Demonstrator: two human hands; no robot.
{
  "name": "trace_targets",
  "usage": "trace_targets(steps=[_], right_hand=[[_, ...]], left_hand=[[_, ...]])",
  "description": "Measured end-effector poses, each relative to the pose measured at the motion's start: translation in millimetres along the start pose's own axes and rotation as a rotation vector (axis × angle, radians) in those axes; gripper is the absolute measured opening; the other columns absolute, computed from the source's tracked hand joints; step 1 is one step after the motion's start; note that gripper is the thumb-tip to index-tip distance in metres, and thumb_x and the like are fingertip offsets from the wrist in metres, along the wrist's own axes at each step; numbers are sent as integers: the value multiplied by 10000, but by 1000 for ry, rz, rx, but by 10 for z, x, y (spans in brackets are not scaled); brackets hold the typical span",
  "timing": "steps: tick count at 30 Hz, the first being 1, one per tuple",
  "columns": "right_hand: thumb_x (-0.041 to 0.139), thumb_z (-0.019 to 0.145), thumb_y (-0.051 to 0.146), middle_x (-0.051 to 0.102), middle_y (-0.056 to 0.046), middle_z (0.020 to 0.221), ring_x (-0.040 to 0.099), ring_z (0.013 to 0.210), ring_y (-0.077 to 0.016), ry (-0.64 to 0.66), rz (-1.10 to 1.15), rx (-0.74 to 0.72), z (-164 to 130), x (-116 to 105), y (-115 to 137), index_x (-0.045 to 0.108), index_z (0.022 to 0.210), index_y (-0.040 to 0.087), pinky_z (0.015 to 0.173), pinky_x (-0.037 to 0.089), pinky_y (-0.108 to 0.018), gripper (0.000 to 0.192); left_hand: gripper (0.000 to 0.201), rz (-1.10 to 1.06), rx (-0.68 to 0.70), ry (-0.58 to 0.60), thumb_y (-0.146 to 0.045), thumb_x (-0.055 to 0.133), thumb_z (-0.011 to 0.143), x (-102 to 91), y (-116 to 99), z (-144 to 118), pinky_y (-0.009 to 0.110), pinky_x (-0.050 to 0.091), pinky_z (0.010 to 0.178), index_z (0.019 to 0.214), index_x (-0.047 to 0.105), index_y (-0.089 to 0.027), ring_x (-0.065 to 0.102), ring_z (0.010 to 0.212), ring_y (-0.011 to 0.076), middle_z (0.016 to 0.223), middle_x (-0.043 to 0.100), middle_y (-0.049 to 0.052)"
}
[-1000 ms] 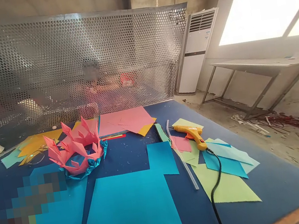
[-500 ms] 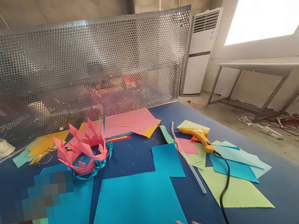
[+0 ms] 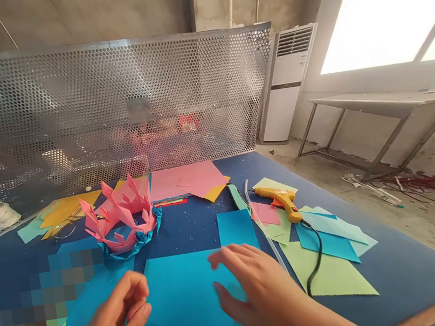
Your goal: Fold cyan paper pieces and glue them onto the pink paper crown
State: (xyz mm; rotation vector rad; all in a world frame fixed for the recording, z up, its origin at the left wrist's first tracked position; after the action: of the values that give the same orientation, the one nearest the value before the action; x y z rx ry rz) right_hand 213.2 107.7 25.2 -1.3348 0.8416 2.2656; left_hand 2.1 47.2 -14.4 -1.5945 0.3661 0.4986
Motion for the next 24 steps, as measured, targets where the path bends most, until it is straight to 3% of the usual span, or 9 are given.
trace_targets(steps=[3, 6, 9, 11, 13, 16, 18, 20, 24], right_hand=[[674, 782, 327, 659, -103, 1044, 643, 897, -257, 155, 34, 100, 404, 328, 29, 531, 1054, 181, 734, 543, -381, 340], [824, 599, 430, 603, -140, 1150, 582, 1009, -321, 293, 47, 92, 612, 626, -15, 512, 1187, 153, 851, 486, -473, 722], [862, 523, 425, 589, -120, 1172, 541, 1064, -317, 355, 197, 136, 668, 764, -108, 467, 1306, 196, 890, 459, -455, 907], [845, 573, 350, 623, -79, 1067, 568, 984, -261, 373, 326, 187, 661, 764, -169, 558, 1229, 212, 836, 473, -368, 729], [785, 659, 261, 644, -39, 909, 588, 845, -203, 385, 402, 222, 650, 708, -221, 675, 1018, 198, 748, 468, -297, 381], [676, 762, 209, 645, -5, 812, 571, 747, -146, 377, 463, 233, 660, 574, -303, 697, 800, 184, 685, 432, -241, 51], [638, 799, 259, 634, 12, 781, 548, 738, -132, 341, 583, 265, 680, 494, -386, 678, 783, 187, 680, 403, -233, 84], [618, 812, 367, 565, 30, 711, 493, 681, -118, 251, 753, 327, 707, 421, -498, 622, 814, 182, 624, 370, -227, 184], [620, 767, 536, 456, 53, 695, 416, 627, -102, 111, 938, 503, 734, 290, -700, 511, 885, 193, 549, 312, -213, 379]], left_hand=[[44, -23, 6, 58, -294, 410, 855, 63, -91, 279, 199, 376, 555, 872, 437, -263, 412, 601, 115, 698, 371, -61], [150, -67, 82, 36, -226, 386, 839, 60, -26, 522, 248, 434, 732, 975, 444, -246, 509, 813, 138, 888, 487, 1], [291, -96, 121, 48, -178, 340, 815, 64, 123, 679, 280, 456, 729, 1088, 426, -235, 515, 730, 136, 874, 515, 11], [449, -121, 164, 61, -100, 340, 731, 50, 169, 719, 301, 455, 809, 1153, 406, -238, 547, 812, 144, 917, 558, 22], [532, -164, 218, 44, -64, 351, 670, -13, 153, 712, 325, 409, 942, 1169, 412, -239, 531, 1052, 154, 1130, 556, 53], [349, -317, 251, -34, -147, 390, 812, -193, 100, 649, 363, 309, 1074, 1137, 474, -240, 379, 1305, 194, 1377, 443, 54], [319, -457, 193, 8, -331, 411, 897, -260, 120, 597, 387, 313, 1088, 1203, 474, -265, 395, 1311, 218, 1381, 478, 44], [466, -569, 125, 74, -561, 389, 881, -272, 175, 538, 429, 359, 1062, 1215, 511, -261, 462, 1268, 271, 1333, 548, 64], [738, -628, -59, 35, -743, 610, 620, -272, 296, 449, 460, 464, 962, 1168, 592, -250, 512, 1216, 352, 1291, 605, 73]])
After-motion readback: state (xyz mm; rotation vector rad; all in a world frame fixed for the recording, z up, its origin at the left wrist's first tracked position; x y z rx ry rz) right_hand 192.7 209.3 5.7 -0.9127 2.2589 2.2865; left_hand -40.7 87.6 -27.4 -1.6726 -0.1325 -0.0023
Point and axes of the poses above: each hand's wrist, its own z-axis towards the middle knuckle, its own x-axis out of the palm, y = z × x, the point moved 5 cm from there along z, towards the middle knuckle
